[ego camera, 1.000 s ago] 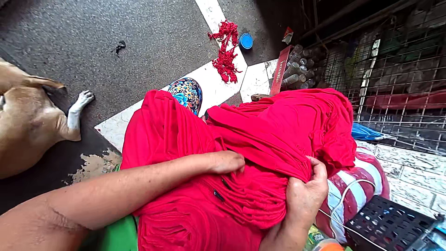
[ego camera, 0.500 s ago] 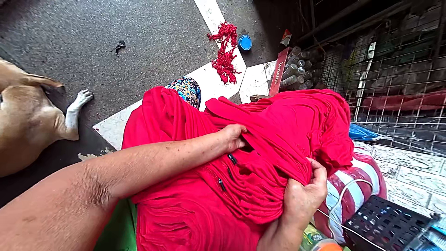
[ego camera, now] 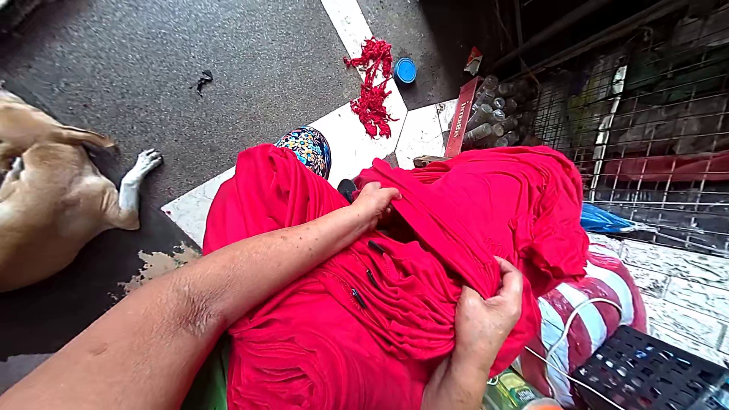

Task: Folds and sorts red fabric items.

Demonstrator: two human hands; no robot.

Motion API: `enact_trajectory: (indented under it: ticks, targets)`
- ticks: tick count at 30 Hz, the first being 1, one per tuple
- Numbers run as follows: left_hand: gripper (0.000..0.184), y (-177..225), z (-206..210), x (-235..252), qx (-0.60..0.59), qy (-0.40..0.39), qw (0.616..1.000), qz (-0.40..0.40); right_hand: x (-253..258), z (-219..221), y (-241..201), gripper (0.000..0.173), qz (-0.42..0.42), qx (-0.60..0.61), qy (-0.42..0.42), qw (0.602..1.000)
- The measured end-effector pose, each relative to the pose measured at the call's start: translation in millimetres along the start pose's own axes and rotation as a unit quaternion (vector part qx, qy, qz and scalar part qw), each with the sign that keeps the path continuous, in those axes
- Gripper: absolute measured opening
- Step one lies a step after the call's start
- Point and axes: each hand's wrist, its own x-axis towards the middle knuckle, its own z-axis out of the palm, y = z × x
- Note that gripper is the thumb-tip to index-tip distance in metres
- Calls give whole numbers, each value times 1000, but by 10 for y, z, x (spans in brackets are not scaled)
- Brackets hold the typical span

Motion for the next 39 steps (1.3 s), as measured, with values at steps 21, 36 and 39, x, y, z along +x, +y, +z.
enact_trajectory:
  ticks: [21,36,39]
  targets:
    - [26,334,-96,55,187,-41,980,49,-23,17,20,37,-19,31,24,999]
    - [41,147,209,-338,659,-172,723,-112,-56,30,-11,37,-19,92,69,993]
    - [42,127,211,-315,693,-215,681,-97,-87,56,-4,37,-27,98,90,991]
